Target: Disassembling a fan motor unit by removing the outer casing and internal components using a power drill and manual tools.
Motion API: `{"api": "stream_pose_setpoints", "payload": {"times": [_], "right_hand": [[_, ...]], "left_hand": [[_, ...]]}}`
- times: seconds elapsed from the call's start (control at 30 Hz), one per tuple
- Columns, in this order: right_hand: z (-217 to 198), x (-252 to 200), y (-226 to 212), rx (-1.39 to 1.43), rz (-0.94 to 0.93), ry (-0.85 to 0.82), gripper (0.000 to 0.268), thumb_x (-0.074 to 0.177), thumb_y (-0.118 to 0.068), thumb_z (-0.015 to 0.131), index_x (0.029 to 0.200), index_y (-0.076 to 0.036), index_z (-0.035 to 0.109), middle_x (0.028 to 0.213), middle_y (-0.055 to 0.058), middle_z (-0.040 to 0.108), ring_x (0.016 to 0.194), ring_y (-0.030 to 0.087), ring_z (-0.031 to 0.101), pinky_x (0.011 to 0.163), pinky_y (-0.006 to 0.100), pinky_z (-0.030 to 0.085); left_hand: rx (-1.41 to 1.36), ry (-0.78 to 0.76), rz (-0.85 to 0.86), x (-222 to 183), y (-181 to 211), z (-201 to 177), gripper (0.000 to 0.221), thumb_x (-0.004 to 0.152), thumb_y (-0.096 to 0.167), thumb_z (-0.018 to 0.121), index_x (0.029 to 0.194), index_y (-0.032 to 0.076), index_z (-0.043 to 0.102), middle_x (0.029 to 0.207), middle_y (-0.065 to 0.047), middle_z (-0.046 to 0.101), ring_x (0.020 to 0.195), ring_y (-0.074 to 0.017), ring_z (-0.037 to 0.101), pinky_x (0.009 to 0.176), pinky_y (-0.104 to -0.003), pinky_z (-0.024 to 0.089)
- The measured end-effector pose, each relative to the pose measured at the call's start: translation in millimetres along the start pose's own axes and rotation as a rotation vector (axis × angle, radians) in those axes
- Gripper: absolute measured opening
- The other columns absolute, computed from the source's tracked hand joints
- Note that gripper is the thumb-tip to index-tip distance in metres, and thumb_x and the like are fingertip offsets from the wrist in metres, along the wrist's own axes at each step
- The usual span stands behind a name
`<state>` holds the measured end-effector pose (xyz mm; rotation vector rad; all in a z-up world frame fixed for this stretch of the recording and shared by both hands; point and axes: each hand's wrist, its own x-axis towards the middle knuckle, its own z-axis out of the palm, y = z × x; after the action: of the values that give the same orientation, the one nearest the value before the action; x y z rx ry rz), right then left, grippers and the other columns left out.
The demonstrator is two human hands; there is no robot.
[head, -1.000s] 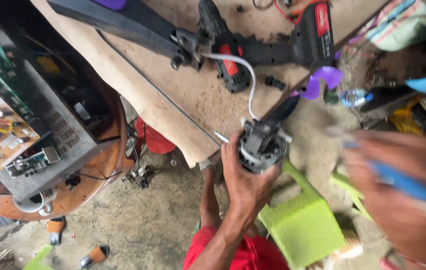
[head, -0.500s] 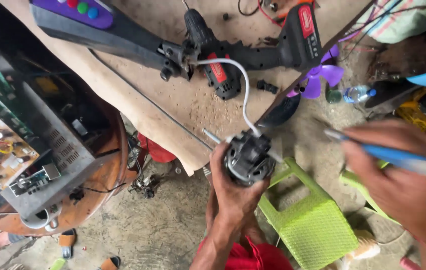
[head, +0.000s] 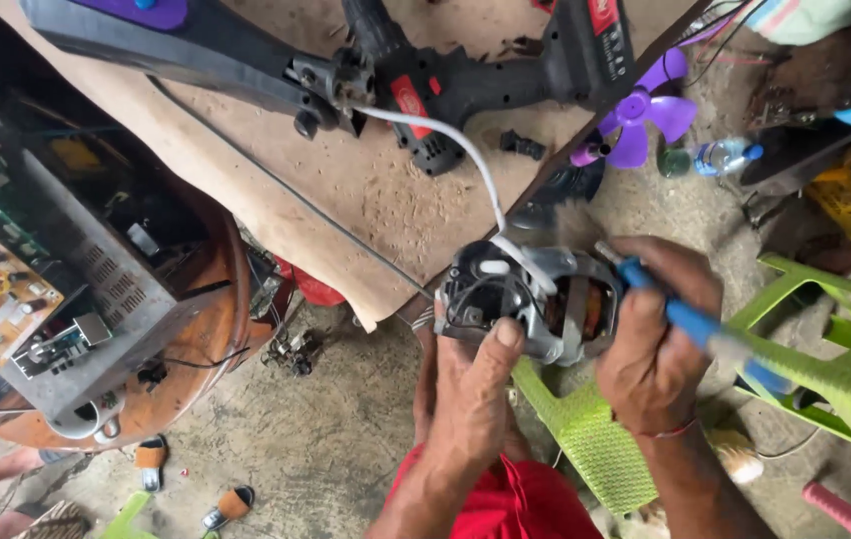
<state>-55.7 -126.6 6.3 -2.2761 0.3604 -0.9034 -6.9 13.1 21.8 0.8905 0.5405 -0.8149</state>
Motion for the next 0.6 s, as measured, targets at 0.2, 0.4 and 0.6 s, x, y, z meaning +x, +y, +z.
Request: {"api": "stream_pose_setpoints", "payload": {"times": [0.2, 0.4, 0.6], "right_hand": [[-3.5, 9.9, 5.7, 0.107, 0.189, -0.184, 0.039, 0.114, -0.030, 0.040, 0.124, 0.005, 0.054, 0.106, 0.018, 0.067, 0.068, 0.018, 0.056, 0.060, 0.031, 0.044], [-12.3, 32.4, -13.3, 0.188, 0.198, -0.156, 0.018, 0.110, -0.009, 0.052, 0.115, 0.003, 0.066, 0.105, 0.016, 0.068, 0.095, 0.029, 0.066, 0.086, 0.039, 0.051], [-77.6, 38.1, -29.1, -0.199, -0.246, -0.209, 0.032, 0.121, -0.005, 0.051, 0.121, 0.022, 0.068, 0.133, 0.037, 0.064, 0.102, 0.036, 0.068, 0.090, 0.045, 0.058]], "left_hand": [[0.654, -0.090, 0.224, 33.6, -13.9, -24.6, 0.080, 0.065, 0.094, 0.050, 0.085, 0.018, 0.060, 0.088, -0.003, 0.065, 0.086, -0.0198, 0.059, 0.088, -0.047, 0.053], [0.615, 0.037, 0.497, 52.4, -49.9, -40.1, 0.063, 0.084, 0.066, 0.064, 0.116, 0.011, 0.066, 0.114, -0.017, 0.066, 0.109, -0.0322, 0.062, 0.099, -0.052, 0.050], [0.263, -0.019, 0.609, 45.0, -20.2, -4.5, 0.068, 0.084, 0.068, 0.066, 0.116, 0.009, 0.061, 0.110, -0.007, 0.061, 0.106, -0.0227, 0.056, 0.097, -0.045, 0.047]]}}
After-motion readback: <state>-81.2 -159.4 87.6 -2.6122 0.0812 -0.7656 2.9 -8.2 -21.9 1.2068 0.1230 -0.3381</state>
